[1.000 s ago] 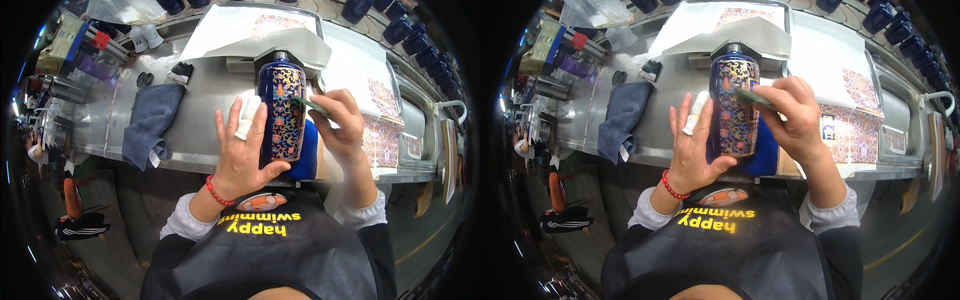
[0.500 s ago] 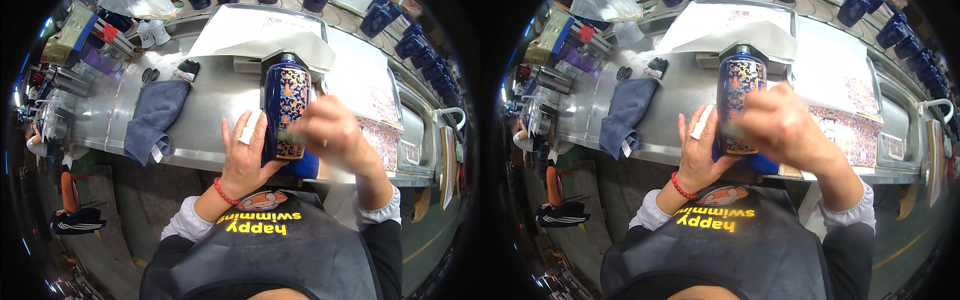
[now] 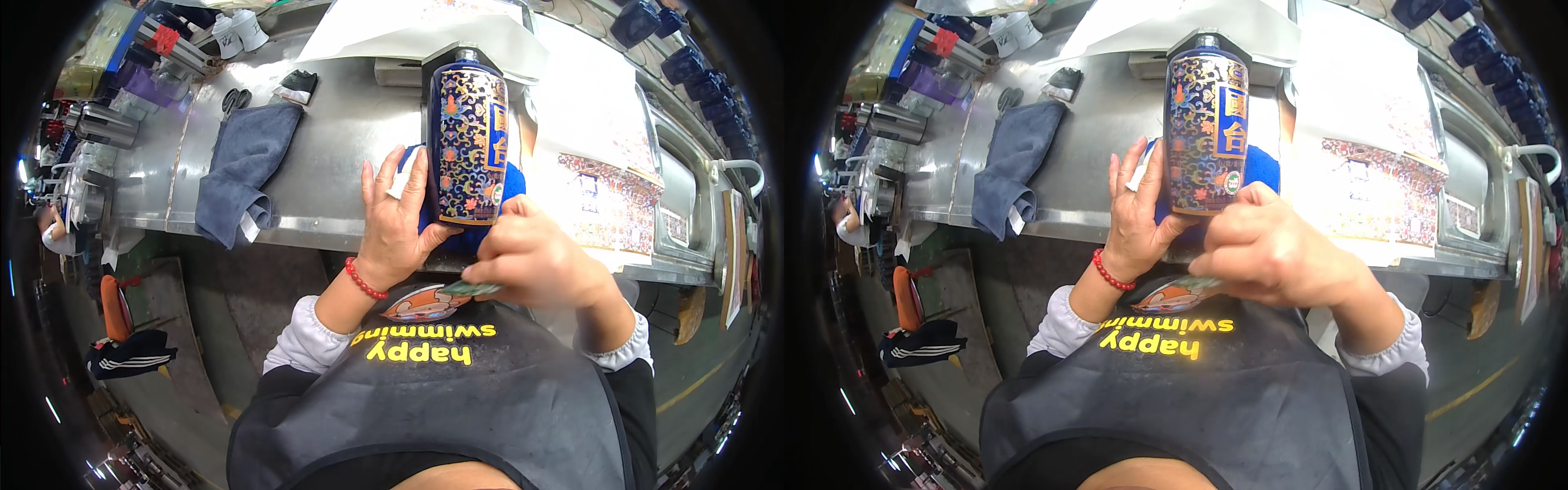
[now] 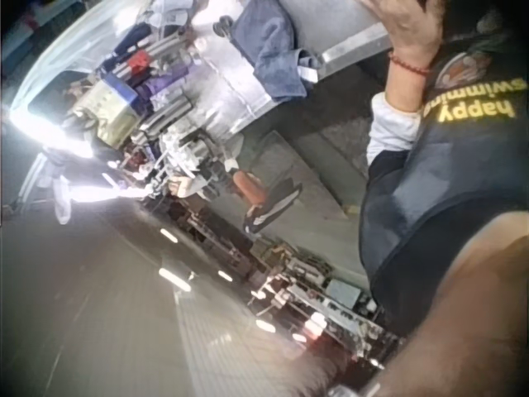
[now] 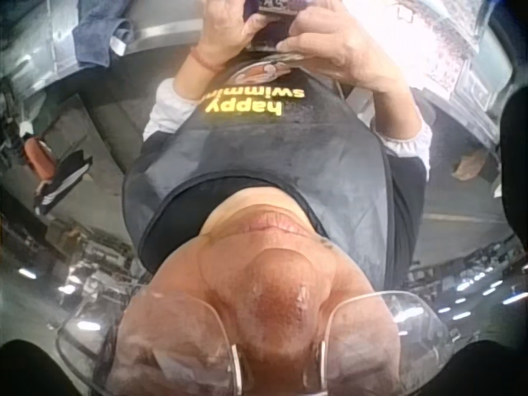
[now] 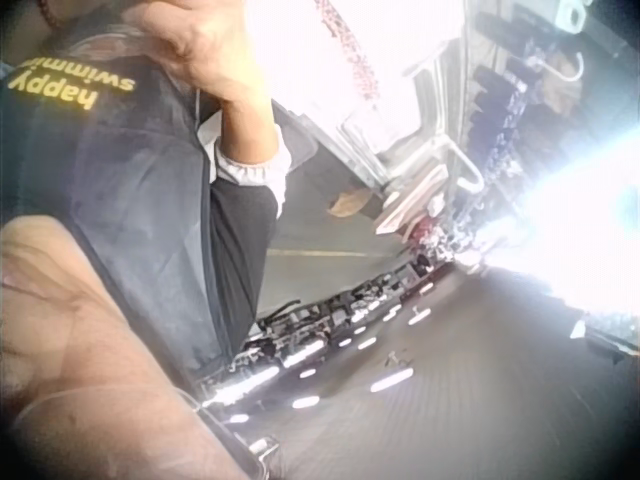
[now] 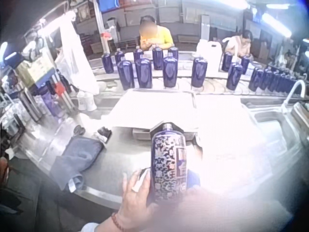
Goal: The person applies decorative stickers to a blue bottle, smoothing them with a green tool and wiping the surface with a white cloth. They rotate the bottle to cover different sides and continue applying additional stickers.
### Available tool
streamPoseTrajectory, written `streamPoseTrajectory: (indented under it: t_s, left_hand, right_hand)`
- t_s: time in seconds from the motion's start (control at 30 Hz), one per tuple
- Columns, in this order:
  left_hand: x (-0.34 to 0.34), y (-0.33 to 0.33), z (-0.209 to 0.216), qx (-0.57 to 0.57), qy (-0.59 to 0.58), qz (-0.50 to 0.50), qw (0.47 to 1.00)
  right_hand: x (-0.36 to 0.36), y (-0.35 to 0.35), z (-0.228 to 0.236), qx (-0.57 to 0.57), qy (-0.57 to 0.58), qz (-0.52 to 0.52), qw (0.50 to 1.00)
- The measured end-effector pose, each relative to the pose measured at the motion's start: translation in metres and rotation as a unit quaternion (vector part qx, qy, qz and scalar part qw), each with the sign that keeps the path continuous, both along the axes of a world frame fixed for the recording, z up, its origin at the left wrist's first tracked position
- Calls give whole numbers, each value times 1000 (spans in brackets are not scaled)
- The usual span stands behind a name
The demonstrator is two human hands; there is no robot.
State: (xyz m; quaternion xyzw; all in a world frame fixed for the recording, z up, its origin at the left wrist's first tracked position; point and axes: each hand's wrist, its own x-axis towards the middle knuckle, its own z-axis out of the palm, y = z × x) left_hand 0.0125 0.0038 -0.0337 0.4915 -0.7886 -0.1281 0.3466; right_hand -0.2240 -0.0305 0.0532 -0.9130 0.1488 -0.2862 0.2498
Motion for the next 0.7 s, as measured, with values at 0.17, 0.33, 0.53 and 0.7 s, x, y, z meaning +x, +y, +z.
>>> streamPoseTrajectory:
  t_s: [0.17,0.33,0.53,0.7]
  left_hand:
    - [2,10,14,-80,-8,13,997]
    - [-4,12,22,-121,-91,-40,988]
    - [2,10,23,-48,-8,21,999]
    - [-1,-1,39,-138,-117,-141,973]
  right_hand:
    - [-7,0,-12,-93,-47,-178,979]
    - [-17,10,-34,113,-107,-275,949]
    - [-15,18,-49,252,-212,-349,877]
    - [-12,22,-55,321,-263,-334,846]
